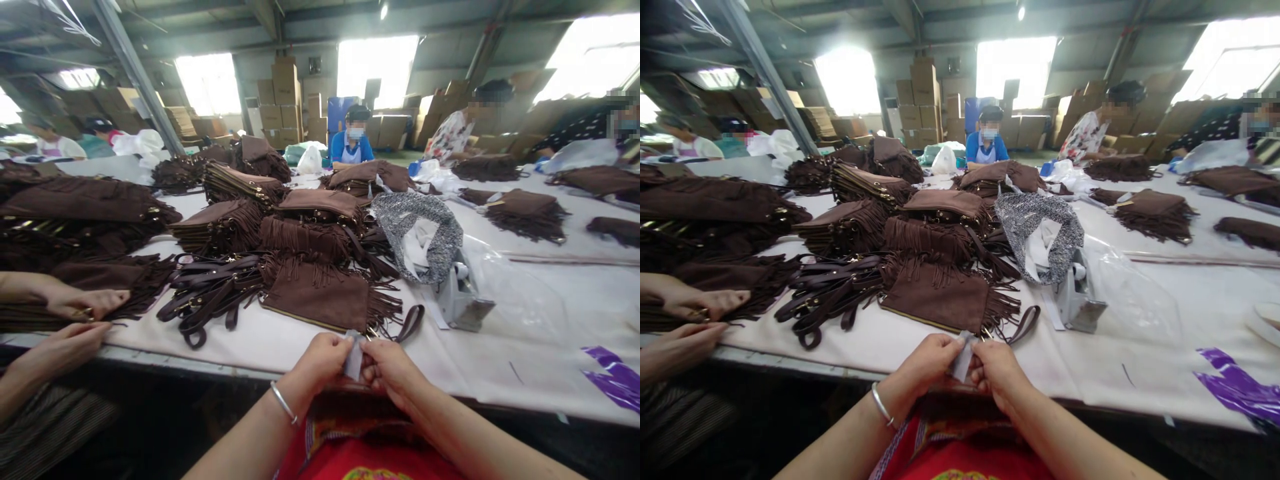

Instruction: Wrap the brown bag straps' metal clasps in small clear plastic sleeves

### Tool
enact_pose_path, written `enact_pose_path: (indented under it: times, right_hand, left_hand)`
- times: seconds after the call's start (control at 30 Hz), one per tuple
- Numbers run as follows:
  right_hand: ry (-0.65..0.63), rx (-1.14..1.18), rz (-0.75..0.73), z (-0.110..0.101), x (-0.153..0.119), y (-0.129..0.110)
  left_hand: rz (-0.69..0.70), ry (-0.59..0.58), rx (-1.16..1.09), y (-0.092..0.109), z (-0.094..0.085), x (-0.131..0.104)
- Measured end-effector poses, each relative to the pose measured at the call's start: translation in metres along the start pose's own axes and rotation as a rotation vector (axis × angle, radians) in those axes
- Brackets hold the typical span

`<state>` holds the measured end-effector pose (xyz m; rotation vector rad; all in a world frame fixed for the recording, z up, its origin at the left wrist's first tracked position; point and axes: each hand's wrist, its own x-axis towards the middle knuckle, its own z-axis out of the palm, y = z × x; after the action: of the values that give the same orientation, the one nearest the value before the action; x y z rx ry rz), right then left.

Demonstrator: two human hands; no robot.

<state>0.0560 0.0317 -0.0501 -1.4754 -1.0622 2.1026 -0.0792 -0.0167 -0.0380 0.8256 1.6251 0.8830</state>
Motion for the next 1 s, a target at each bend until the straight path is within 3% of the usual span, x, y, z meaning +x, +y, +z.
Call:
enact_pose_path:
  times: [0.2, 0.3, 0.37, 0.47, 0.53, 0.6, 0.83, 1.0]
  right_hand:
    - [-0.046, 0.052, -0.028, -0.006, -0.001, 0.003]
    - [-0.005, -0.079, -0.109, -0.01, -0.004, 0.005]
    - [0.063, -0.308, -0.27, -0.016, -0.006, 0.006]
    - [0.146, -0.761, -0.73, -0.029, -0.007, 0.003]
    - [0.138, -1.034, -1.006, -0.035, -0.005, -0.002]
    - [0.118, -1.236, -1.149, -0.038, -0.002, -0.008]
    - [0.085, -1.442, -1.341, -0.039, 0.01, -0.023]
    - [-0.029, -1.454, -1.231, -0.037, 0.014, -0.03]
  left_hand:
    - [-0.038, 0.005, -0.079, 0.005, 0.005, 0.003]
    - [-0.023, 0.012, -0.096, 0.001, 0.005, 0.007]
    - [-0.029, 0.021, -0.117, -0.003, 0.005, 0.01]
    - [-0.051, 0.028, -0.144, -0.006, 0.007, 0.013]
    - [-0.06, 0.027, -0.156, -0.005, 0.008, 0.015]
    - [-0.063, 0.019, -0.159, -0.004, 0.01, 0.016]
    - [0.021, 0.112, -0.029, -0.004, 0.014, 0.016]
    - [0.276, 0.263, 0.257, -0.01, 0.018, 0.01]
